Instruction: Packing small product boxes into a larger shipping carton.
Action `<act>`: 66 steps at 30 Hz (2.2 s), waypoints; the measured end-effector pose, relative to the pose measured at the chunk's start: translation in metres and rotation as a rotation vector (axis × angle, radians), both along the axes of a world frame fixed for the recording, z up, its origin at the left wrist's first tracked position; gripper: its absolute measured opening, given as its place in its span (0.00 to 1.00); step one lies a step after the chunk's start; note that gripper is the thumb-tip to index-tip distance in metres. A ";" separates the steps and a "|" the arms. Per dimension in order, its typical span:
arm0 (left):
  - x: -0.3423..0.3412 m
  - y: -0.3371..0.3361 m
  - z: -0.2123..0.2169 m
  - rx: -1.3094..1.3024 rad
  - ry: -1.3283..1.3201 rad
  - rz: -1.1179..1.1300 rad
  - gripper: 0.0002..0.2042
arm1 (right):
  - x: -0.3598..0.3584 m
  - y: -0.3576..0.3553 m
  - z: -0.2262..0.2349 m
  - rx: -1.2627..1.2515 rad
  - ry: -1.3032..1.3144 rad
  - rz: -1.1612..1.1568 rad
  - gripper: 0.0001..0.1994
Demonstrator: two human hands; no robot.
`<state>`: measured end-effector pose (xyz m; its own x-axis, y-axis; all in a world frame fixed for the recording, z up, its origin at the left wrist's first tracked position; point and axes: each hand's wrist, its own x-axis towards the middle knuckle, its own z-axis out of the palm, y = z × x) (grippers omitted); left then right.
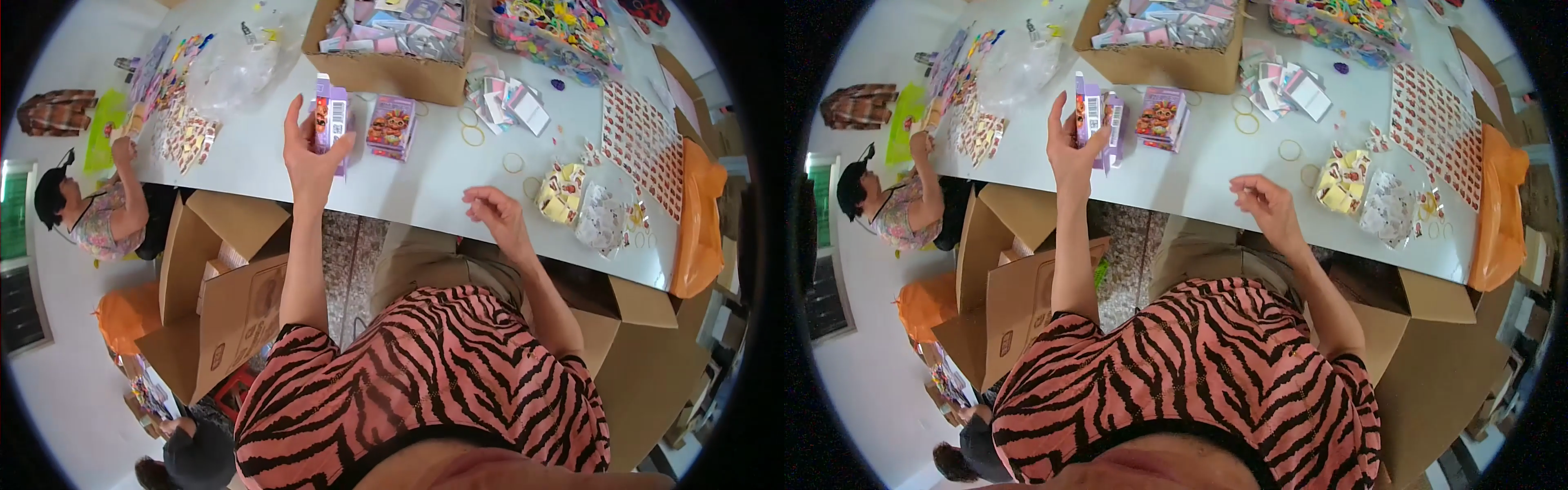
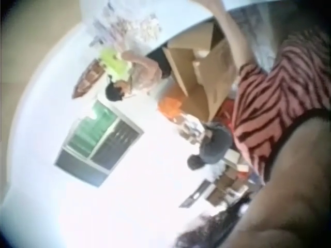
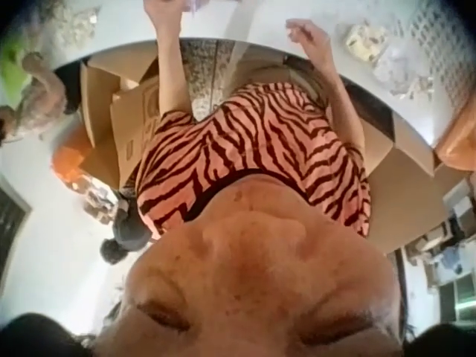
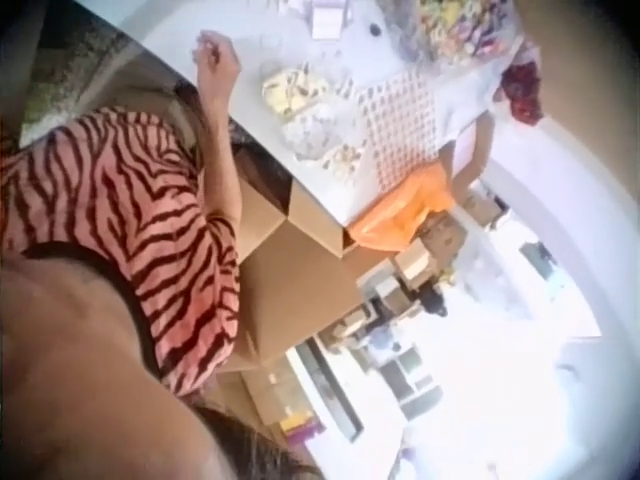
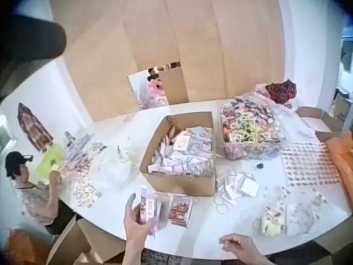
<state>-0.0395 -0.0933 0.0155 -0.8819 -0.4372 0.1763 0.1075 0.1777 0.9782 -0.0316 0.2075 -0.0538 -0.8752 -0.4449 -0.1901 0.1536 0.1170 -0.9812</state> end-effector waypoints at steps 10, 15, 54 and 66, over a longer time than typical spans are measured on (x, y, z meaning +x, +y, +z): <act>0.021 0.097 -0.017 0.902 -0.015 -0.697 0.41 | -0.038 -0.005 0.086 -0.290 0.372 0.084 0.20; 0.025 0.125 -0.018 0.995 -0.066 -0.748 0.40 | -0.031 0.001 0.085 -0.289 0.342 0.068 0.22; 0.044 0.143 -0.016 0.067 0.077 -0.600 0.39 | -0.015 0.030 0.091 -0.008 0.308 -0.010 0.13; 0.064 0.147 -0.037 -0.067 -0.110 -0.697 0.25 | 0.012 0.045 0.082 0.173 0.183 0.066 0.06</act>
<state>0.0246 0.0533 -0.0216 -0.9666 0.2445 0.0769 0.1193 0.1635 0.9793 -0.0198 0.2526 0.0286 -0.8722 -0.4768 -0.1098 -0.0378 0.2893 -0.9565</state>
